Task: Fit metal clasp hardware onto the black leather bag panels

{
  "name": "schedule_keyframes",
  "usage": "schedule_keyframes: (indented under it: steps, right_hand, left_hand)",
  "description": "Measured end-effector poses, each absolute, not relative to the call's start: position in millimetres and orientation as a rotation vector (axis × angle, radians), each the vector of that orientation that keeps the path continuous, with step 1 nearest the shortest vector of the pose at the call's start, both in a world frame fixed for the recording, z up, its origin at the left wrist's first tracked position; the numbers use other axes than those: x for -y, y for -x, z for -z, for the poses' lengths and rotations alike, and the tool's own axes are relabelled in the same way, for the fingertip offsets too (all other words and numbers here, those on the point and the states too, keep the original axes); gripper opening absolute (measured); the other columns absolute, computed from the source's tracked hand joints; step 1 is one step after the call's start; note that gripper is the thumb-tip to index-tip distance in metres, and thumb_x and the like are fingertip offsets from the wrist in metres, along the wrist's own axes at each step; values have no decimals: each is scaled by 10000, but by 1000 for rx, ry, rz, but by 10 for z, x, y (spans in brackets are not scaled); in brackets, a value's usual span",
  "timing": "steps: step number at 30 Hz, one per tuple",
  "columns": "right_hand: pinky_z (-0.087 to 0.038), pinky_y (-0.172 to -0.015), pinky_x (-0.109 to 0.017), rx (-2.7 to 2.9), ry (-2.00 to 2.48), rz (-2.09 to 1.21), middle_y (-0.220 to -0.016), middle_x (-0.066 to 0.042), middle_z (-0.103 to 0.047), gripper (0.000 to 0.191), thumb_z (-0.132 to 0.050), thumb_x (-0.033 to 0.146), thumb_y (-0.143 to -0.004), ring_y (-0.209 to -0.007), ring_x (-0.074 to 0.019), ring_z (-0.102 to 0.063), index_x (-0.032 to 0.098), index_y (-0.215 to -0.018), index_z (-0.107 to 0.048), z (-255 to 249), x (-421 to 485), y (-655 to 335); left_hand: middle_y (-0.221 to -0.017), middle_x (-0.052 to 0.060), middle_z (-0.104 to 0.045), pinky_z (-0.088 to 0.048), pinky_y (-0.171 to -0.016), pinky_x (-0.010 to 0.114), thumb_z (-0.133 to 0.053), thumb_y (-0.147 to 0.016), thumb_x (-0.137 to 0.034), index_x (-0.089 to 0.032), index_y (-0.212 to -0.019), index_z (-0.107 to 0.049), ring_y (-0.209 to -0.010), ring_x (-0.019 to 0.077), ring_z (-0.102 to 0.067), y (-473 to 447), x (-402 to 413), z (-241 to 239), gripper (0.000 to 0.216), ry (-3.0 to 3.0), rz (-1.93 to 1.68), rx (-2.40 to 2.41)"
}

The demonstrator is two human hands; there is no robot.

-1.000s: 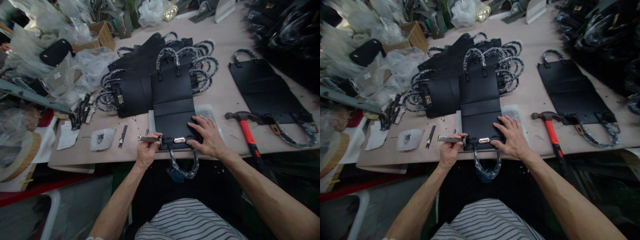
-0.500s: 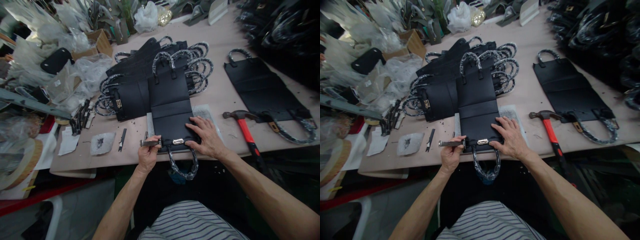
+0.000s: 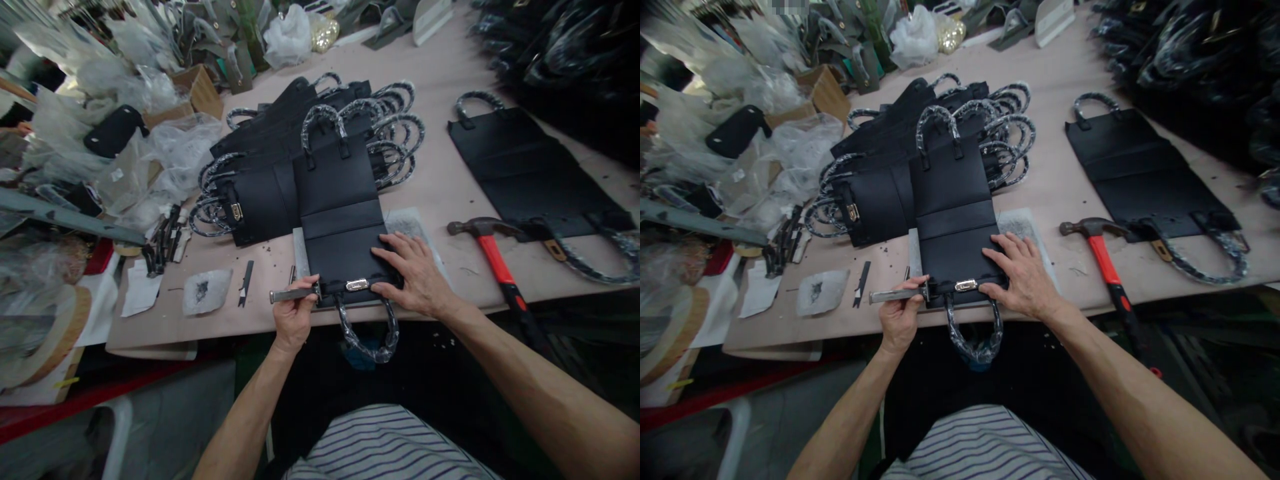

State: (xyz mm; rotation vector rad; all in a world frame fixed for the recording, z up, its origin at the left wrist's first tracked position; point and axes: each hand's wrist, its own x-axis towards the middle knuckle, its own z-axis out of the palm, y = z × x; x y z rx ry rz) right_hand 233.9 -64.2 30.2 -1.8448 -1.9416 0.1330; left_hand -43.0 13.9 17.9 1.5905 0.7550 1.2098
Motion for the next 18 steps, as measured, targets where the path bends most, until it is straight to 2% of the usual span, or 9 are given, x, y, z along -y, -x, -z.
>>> schedule_keyframes:
  steps: [18]
  right_hand:
    - [-216,-1183,-627,1944,1850,-130,-1547,-150,-419,700,-548,656,-904,-1449,-404,-317,187,-1424,-537,-290,644,-2346]
  left_hand:
    - [-1109,95,-726,-555,-995,409,-664,-931,-194,-183,-1032,-636,-1071,223,-706,415,-315,-284,106,-1832,-1081,-671]
